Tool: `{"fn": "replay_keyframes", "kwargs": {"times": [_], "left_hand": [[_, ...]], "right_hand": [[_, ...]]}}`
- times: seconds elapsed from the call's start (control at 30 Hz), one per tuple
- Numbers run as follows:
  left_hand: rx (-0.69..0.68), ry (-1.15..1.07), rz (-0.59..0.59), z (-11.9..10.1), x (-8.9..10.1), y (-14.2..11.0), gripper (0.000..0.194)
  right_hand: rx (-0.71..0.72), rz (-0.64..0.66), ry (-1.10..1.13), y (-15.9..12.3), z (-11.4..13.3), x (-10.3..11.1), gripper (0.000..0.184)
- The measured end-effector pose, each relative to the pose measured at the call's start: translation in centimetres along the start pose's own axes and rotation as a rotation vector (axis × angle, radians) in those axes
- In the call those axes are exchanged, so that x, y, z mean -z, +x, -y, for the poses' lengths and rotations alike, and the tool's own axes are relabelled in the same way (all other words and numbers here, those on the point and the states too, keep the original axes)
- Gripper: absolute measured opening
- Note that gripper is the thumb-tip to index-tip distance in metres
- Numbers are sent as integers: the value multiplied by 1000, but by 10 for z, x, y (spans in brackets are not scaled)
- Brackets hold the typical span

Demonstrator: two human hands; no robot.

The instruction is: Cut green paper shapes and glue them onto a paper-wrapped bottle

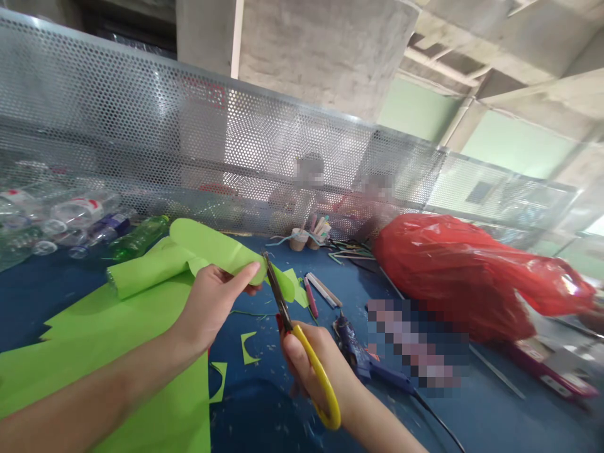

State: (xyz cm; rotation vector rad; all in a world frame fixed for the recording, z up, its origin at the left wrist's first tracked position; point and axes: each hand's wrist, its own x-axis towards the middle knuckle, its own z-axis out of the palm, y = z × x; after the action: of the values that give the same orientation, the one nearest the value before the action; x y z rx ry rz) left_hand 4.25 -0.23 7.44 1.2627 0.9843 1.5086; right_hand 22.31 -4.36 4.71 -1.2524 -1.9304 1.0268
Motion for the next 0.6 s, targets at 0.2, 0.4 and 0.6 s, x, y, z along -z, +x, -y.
{"fn": "replay_keyframes", "kwargs": {"times": [0.2,0.4,0.6], "left_hand": [[2,10,4,1,1,2,27],[7,-14,9,0,1,1,25],[-13,-20,22,-2,1,2,21]], "right_hand": [[-28,-1,19,1,-1,-2,59],[-15,-3,9,0,-1,-3,59],[-13,-7,13,0,0,-2,57]]}}
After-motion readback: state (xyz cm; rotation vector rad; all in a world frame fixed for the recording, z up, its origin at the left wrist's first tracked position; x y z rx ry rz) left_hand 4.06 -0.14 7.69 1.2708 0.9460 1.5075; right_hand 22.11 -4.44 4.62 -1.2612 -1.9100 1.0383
